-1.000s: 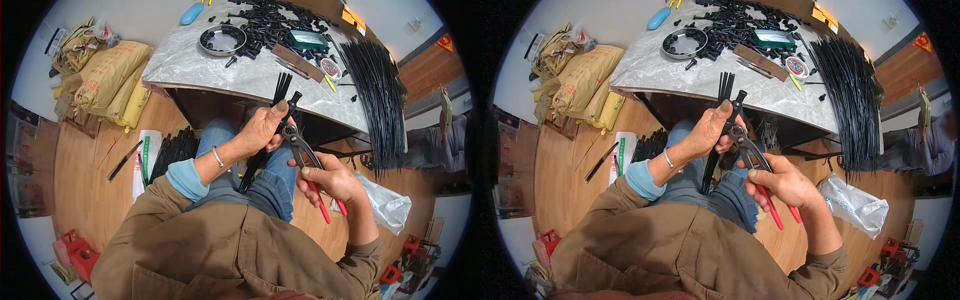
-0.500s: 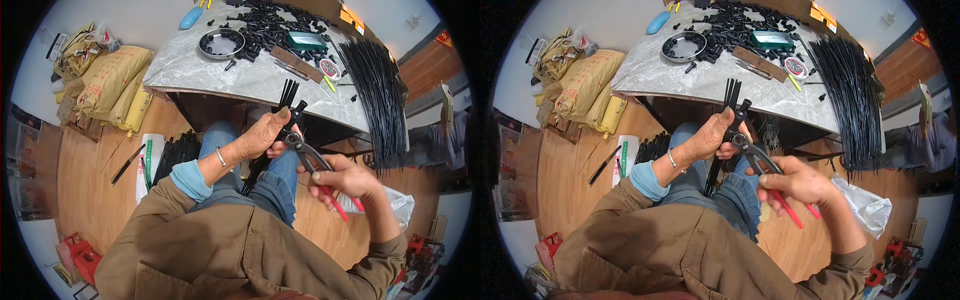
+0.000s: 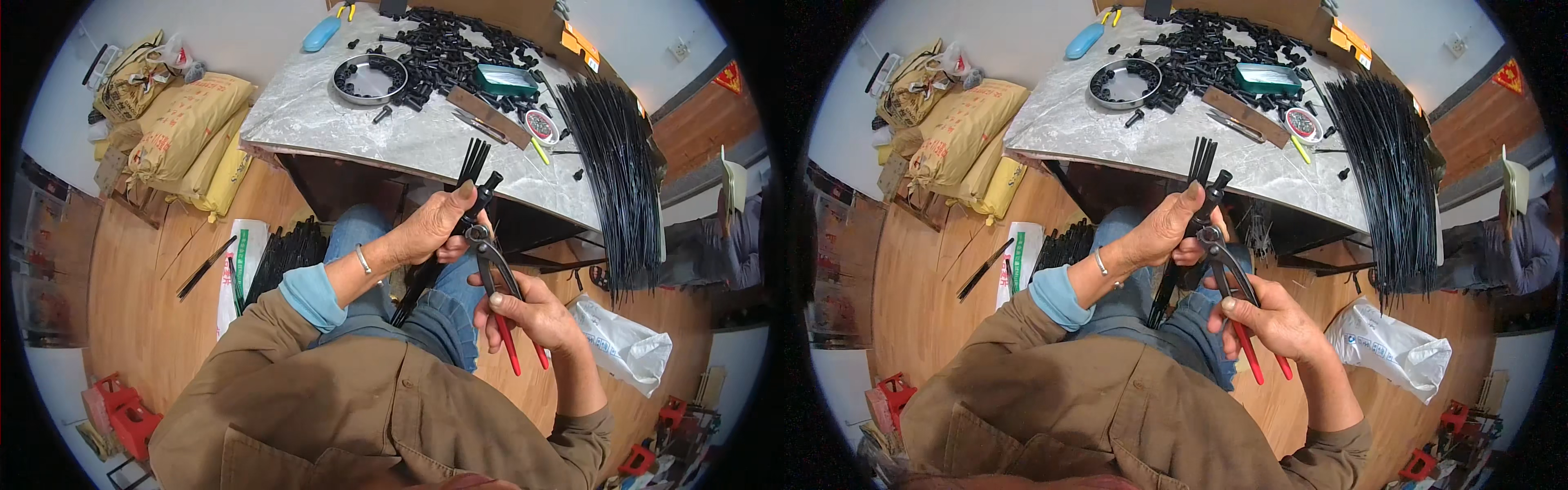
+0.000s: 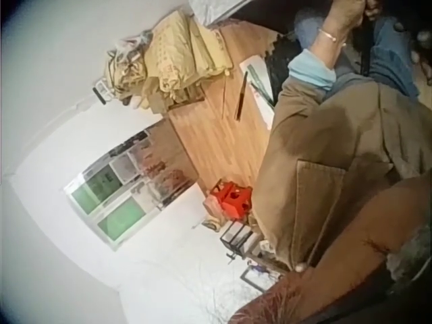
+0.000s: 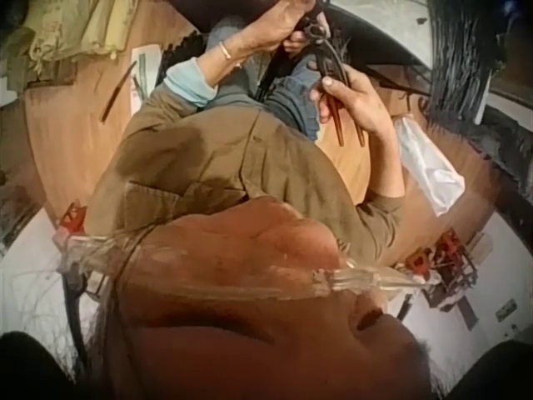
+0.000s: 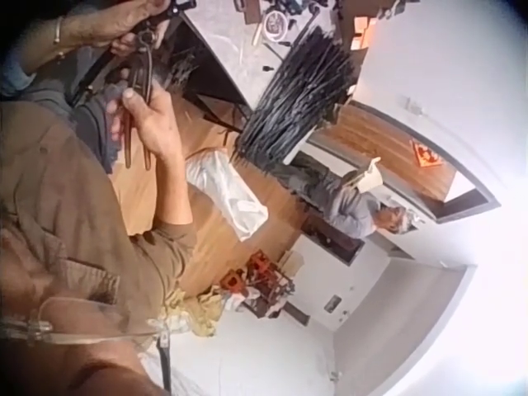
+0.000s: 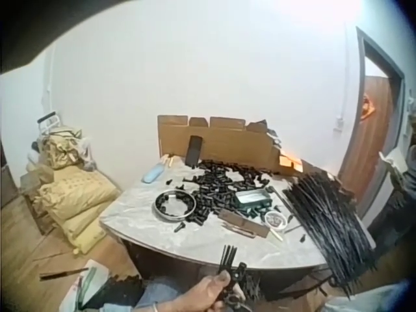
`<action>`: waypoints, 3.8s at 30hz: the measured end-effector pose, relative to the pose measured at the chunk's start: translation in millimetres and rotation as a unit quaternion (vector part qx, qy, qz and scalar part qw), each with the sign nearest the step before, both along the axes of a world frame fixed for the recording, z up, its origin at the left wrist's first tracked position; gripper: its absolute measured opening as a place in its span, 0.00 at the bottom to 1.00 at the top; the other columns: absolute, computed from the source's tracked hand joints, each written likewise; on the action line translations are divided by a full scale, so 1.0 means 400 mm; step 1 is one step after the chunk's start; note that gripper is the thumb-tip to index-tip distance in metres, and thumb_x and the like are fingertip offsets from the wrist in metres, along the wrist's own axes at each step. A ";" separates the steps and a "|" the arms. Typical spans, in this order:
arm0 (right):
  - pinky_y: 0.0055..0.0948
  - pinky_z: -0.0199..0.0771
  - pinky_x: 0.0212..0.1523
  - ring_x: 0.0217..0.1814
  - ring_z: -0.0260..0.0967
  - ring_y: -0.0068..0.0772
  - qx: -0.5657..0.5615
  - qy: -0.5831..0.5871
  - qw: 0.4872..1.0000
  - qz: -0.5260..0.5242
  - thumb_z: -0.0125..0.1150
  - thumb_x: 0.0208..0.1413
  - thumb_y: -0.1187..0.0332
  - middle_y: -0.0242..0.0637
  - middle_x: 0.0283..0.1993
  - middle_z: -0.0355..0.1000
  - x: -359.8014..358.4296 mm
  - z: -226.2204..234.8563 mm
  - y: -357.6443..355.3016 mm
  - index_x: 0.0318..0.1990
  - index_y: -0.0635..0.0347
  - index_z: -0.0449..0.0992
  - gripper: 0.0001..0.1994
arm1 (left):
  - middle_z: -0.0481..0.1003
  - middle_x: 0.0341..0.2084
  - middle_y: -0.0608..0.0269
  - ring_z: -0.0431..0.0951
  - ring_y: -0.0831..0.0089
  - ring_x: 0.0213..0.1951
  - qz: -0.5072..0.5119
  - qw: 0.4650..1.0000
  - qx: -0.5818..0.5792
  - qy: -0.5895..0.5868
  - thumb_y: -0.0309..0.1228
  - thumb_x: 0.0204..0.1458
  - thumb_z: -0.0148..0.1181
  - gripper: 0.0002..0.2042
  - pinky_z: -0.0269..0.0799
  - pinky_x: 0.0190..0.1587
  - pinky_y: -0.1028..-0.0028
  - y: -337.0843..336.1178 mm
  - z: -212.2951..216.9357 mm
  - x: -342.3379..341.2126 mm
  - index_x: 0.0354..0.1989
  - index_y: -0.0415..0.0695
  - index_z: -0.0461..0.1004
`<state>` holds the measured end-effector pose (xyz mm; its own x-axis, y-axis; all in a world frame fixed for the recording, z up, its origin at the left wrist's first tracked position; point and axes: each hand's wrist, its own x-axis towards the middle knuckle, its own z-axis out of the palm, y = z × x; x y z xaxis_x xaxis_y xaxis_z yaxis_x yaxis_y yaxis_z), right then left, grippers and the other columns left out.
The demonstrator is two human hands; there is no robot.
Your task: The user is manually assembling and trimming black plastic components at a workbench using pliers.
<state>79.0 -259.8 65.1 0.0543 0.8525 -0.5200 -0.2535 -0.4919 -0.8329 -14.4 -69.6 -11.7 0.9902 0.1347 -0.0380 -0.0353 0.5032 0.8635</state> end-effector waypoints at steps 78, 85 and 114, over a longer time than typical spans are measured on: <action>0.42 0.71 0.41 0.42 0.74 0.48 -0.110 -0.708 0.677 -0.171 0.60 0.50 0.51 0.48 0.35 0.76 0.683 -0.127 0.443 0.38 0.61 0.79 0.20 | 0.61 0.11 0.69 0.60 0.82 0.12 0.135 0.990 0.019 0.042 0.58 0.57 0.45 0.28 0.55 0.15 0.81 0.058 -0.048 0.065 0.29 0.40 0.66; 0.40 0.71 0.45 0.44 0.74 0.49 -0.123 -0.672 0.705 -0.191 0.60 0.52 0.52 0.51 0.38 0.76 0.688 -0.127 0.436 0.40 0.62 0.79 0.20 | 0.61 0.11 0.70 0.61 0.83 0.13 0.156 0.986 0.037 0.036 0.58 0.57 0.46 0.27 0.55 0.16 0.82 0.044 -0.038 0.042 0.30 0.40 0.67; 0.24 0.62 0.24 0.23 0.56 0.21 0.232 -0.033 0.911 -0.339 0.55 0.61 0.60 0.28 0.23 0.60 -0.089 -0.176 0.306 0.28 0.60 0.68 0.14 | 0.68 0.19 0.71 0.65 0.88 0.19 0.318 0.944 0.085 -0.002 0.53 0.59 0.46 0.25 0.61 0.19 0.87 0.012 -0.023 -0.051 0.42 0.39 0.70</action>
